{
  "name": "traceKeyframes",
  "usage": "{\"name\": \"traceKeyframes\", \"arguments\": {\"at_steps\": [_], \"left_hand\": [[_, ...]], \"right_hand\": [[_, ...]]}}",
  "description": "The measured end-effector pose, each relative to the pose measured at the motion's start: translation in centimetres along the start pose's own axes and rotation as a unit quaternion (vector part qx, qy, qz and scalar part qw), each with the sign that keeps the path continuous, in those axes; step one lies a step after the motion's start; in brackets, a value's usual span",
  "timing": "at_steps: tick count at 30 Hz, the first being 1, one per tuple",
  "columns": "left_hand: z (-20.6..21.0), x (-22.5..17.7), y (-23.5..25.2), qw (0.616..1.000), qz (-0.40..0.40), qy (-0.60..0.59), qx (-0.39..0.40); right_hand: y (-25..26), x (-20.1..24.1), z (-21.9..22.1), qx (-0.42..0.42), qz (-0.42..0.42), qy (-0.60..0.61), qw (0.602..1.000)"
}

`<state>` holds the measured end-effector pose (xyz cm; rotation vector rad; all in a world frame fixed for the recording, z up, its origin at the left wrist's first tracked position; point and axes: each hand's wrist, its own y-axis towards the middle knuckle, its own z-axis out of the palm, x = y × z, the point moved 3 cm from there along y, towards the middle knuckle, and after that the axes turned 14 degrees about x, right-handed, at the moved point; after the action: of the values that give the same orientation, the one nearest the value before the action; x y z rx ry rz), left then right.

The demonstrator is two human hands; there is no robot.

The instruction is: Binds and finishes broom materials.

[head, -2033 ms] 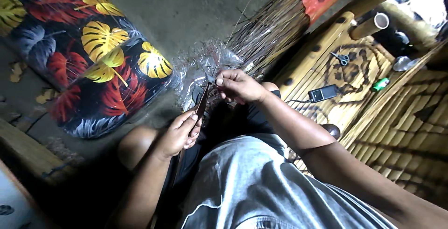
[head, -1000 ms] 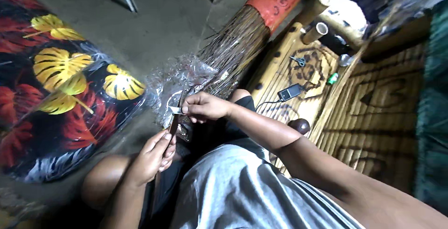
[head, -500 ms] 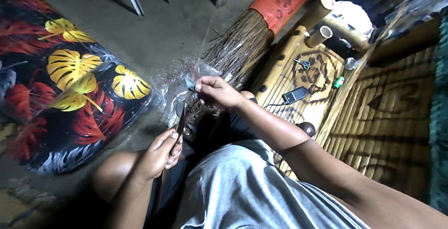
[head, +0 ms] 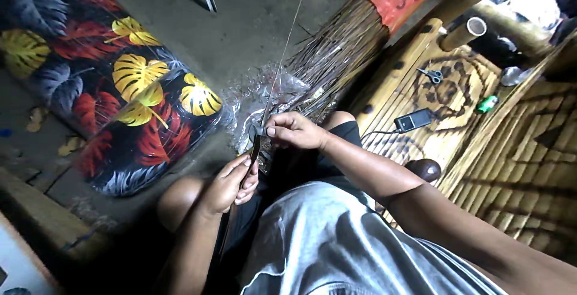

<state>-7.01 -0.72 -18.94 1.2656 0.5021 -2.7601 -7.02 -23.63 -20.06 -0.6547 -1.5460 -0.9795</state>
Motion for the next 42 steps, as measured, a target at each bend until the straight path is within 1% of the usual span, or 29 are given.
{"name": "traceKeyframes", "arguments": {"at_steps": [2,4,6,9,11,13,15,18,22,25,28,30,31,33,36,38,40,42], "left_hand": [[0.0,0.0,0.0,1.000,-0.002,-0.007,0.016],[0.1,0.1,0.0,1.000,-0.003,-0.007,0.025],[0.0,0.2,0.0,1.000,-0.001,-0.004,0.021],[0.0,0.2,0.0,1.000,0.004,0.000,0.011],[0.0,0.1,0.1,1.000,0.001,0.000,0.010],[0.0,0.1,0.2,1.000,-0.003,-0.002,0.012],[0.0,0.1,0.2,1.000,-0.005,-0.009,0.016],[-0.1,0.2,0.0,0.999,-0.003,-0.018,0.026],[0.0,0.0,0.0,0.999,-0.002,-0.028,0.027],[0.1,0.0,0.1,0.999,-0.001,-0.037,0.023],[-0.1,0.1,0.0,0.999,0.002,-0.038,0.031],[-0.2,0.2,-0.1,0.999,0.003,-0.028,0.029],[-0.2,0.3,-0.1,1.000,0.002,-0.014,0.018],[-0.1,0.2,-0.1,0.999,-0.004,0.031,-0.027],[0.1,0.1,0.3,0.991,-0.017,0.094,-0.092],[0.1,0.2,0.4,0.987,-0.028,0.110,-0.113],[0.1,0.2,0.4,0.988,-0.032,0.105,-0.107],[0.1,0.2,0.4,0.990,-0.035,0.100,-0.098]], "right_hand": [[0.0,0.5,-1.1,-0.045,-0.014,-0.046,0.998],[-0.2,0.6,-2.6,-0.080,-0.004,-0.029,0.996],[-0.3,0.7,-3.8,-0.092,0.014,0.004,0.996],[-0.4,1.1,-3.3,-0.051,0.049,0.034,0.997],[-0.4,1.0,-1.2,0.002,0.068,0.063,0.996],[-0.4,0.5,0.8,0.041,0.065,0.103,0.992],[-0.4,-0.1,1.6,0.031,0.058,0.122,0.990],[-0.2,-0.2,0.4,0.004,0.038,0.090,0.995],[0.1,0.3,-0.7,-0.010,-0.007,-0.028,1.000],[0.2,0.5,-1.6,-0.052,-0.014,-0.108,0.993],[0.2,0.5,-3.4,-0.107,-0.003,-0.096,0.990],[0.1,0.7,-4.5,-0.116,0.009,-0.060,0.991],[0.0,0.9,-4.6,-0.110,0.023,-0.049,0.992],[0.0,1.4,-3.7,-0.079,0.063,-0.031,0.994],[0.0,1.3,-0.8,0.020,0.133,0.014,0.991],[0.0,1.0,0.7,0.061,0.155,0.042,0.985],[-0.1,0.7,0.7,0.052,0.147,0.054,0.986],[-0.2,0.4,-0.2,0.020,0.136,0.041,0.990]]}}
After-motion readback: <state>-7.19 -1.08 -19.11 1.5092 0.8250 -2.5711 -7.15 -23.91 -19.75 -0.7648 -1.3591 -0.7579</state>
